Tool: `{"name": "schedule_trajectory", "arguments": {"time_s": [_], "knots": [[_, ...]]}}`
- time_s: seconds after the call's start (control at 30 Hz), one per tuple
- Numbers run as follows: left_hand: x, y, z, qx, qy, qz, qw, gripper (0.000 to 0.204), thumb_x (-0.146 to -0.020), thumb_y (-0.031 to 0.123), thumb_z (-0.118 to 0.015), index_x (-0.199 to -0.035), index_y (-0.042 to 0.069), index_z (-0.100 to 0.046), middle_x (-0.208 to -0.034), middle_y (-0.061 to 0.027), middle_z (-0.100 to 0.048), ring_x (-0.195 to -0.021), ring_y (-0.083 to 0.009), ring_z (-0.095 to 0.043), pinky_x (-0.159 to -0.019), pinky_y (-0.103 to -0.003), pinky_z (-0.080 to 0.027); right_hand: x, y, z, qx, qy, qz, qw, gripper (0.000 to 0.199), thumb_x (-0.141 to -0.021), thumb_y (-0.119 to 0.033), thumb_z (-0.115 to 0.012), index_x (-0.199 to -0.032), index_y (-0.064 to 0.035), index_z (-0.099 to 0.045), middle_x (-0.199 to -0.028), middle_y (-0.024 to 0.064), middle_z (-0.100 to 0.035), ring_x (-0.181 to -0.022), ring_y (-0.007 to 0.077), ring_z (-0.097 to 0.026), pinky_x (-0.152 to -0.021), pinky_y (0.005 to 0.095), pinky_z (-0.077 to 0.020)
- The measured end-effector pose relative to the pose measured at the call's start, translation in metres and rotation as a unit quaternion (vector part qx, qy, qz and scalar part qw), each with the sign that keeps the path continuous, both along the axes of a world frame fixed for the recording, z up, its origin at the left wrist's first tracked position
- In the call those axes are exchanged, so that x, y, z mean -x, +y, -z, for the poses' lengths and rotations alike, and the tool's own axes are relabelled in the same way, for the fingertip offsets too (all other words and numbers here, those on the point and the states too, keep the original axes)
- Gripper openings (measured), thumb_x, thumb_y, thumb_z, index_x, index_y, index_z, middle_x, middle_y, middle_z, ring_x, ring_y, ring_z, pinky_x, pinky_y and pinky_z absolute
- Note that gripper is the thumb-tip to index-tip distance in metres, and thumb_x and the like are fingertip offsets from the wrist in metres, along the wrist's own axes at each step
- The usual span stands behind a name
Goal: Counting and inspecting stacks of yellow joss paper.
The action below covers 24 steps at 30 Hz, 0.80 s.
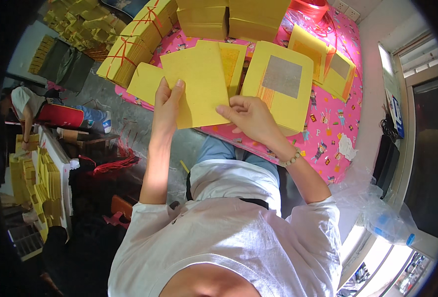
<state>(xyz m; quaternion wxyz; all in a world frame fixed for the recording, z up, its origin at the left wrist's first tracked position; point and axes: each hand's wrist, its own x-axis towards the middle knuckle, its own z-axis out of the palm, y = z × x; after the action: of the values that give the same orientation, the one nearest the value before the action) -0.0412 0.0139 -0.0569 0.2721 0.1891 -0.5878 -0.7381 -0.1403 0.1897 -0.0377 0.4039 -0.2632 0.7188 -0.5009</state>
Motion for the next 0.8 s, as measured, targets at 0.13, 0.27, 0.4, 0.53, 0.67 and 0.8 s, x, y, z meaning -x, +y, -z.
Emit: {"name": "schedule_trajectory", "arguments": {"time_s": [0.13, 0.27, 0.4, 0.53, 0.67, 0.8], "knots": [[-0.011, 0.002, 0.001, 0.035, 0.013, 0.002, 0.999, 0.029, -0.095, 0.007, -0.044, -0.122, -0.002, -0.045, -0.112, -0.0083, -0.057, -0.103, -0.0112, -0.052, -0.090, -0.027, -0.041, 0.013, -0.024, -0.009, 0.111, -0.014, 0.069, 0.991, 0.028, -0.091, -0.026, -0.059, -0.097, 0.0007, -0.062, -0.077, 0.0005, -0.063, -0.066, 0.0040, -0.057, -0.053, 0.0194, -0.0475], [-0.017, 0.000, 0.006, 0.083, 0.022, 0.018, 0.996, 0.034, -0.096, 0.010, -0.045, -0.129, 0.000, -0.042, -0.121, -0.0084, -0.056, -0.110, -0.0121, -0.052, -0.092, -0.028, -0.042, 0.037, -0.045, 0.003, 0.142, 0.019, 0.062, 0.988, 0.026, -0.092, -0.026, -0.058, -0.091, -0.0007, -0.061, -0.075, -0.0014, -0.062, -0.065, 0.0030, -0.056, -0.051, 0.0182, -0.0450], [-0.025, -0.009, 0.005, 0.029, 0.009, -0.014, 0.999, 0.031, -0.096, 0.008, -0.044, -0.126, -0.001, -0.043, -0.117, -0.0089, -0.057, -0.106, -0.0122, -0.053, -0.090, -0.028, -0.042, 0.024, -0.060, -0.008, 0.118, 0.013, 0.060, 0.991, 0.024, -0.091, -0.023, -0.060, -0.083, -0.0013, -0.061, -0.068, -0.0024, -0.059, -0.061, 0.0027, -0.054, -0.050, 0.0181, -0.0434], [-0.035, -0.022, -0.005, -0.048, 0.009, -0.041, 0.998, 0.027, -0.096, 0.007, -0.044, -0.121, -0.001, -0.044, -0.113, -0.0093, -0.057, -0.103, -0.0123, -0.054, -0.087, -0.027, -0.043, 0.013, -0.058, 0.004, 0.069, -0.040, -0.062, 0.995, 0.022, -0.089, -0.020, -0.062, -0.080, -0.0004, -0.060, -0.064, -0.0020, -0.056, -0.056, 0.0024, -0.052, -0.049, 0.0176, -0.0419], [-0.041, -0.031, 0.021, -0.017, 0.033, -0.108, 0.994, 0.026, -0.096, 0.008, -0.045, -0.120, -0.001, -0.045, -0.113, -0.0095, -0.058, -0.100, -0.0118, -0.056, -0.082, -0.026, -0.046, 0.001, -0.073, 0.004, 0.077, -0.022, -0.042, 0.996, 0.024, -0.090, -0.022, -0.061, -0.081, 0.0002, -0.059, -0.063, -0.0019, -0.055, -0.055, 0.0030, -0.051, -0.048, 0.0187, -0.0418], [-0.048, -0.045, 0.025, -0.053, 0.024, -0.140, 0.988, 0.029, -0.096, 0.009, -0.046, -0.122, -0.001, -0.044, -0.115, -0.0092, -0.058, -0.098, -0.0115, -0.057, -0.082, -0.026, -0.046, 0.001, -0.083, 0.020, 0.039, 0.046, -0.140, 0.988, 0.026, -0.088, -0.026, -0.062, -0.084, 0.0003, -0.060, -0.063, 0.0011, -0.057, -0.054, 0.0056, -0.053, -0.048, 0.0233, -0.0426]]}}
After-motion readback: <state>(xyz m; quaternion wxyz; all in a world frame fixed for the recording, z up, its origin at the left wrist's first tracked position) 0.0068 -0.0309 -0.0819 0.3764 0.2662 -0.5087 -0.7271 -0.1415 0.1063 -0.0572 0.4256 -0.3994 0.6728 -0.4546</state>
